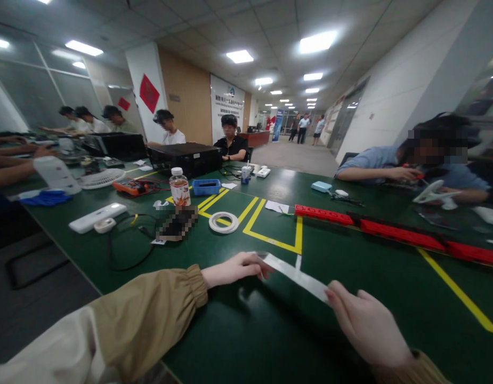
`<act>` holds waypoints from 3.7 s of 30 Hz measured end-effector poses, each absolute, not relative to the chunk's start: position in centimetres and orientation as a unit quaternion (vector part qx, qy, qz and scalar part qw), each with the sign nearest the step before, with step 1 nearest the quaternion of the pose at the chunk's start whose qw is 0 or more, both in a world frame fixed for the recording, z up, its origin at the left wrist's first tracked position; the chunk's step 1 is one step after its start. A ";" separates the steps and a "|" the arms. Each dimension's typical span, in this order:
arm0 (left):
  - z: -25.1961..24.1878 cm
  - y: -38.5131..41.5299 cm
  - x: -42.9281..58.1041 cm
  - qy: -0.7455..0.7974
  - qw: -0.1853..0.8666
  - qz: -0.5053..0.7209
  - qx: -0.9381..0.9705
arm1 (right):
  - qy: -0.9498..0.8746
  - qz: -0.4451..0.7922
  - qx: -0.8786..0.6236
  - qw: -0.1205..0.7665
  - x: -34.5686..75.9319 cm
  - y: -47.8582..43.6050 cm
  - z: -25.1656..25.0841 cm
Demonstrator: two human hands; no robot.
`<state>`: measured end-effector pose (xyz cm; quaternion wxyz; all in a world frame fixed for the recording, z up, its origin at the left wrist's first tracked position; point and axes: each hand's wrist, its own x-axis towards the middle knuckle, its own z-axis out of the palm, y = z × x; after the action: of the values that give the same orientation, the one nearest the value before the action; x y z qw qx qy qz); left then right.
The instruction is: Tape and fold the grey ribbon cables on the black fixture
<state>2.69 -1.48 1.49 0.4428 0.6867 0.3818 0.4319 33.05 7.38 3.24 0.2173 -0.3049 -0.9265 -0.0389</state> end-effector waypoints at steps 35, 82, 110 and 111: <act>1.8 0.6 4.4 0.462 0.416 0.576 0.531 | -0.538 0.493 -0.490 0.476 30.3 5.8 1.2; 1.6 -0.1 3.1 0.457 0.506 0.496 0.537 | -0.639 0.401 -0.516 0.406 29.0 3.8 2.6; 0.8 0.9 2.8 0.483 0.450 0.548 0.513 | -0.707 0.352 -0.468 0.396 29.9 3.8 1.9; 0.7 0.9 2.7 0.489 0.443 0.548 0.514 | -0.715 0.350 -0.464 0.388 30.0 3.9 1.8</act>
<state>2.71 0.88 0.74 0.4434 0.5142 0.4889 0.5476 30.01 3.89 1.82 0.3877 -0.4645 -0.7150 0.3503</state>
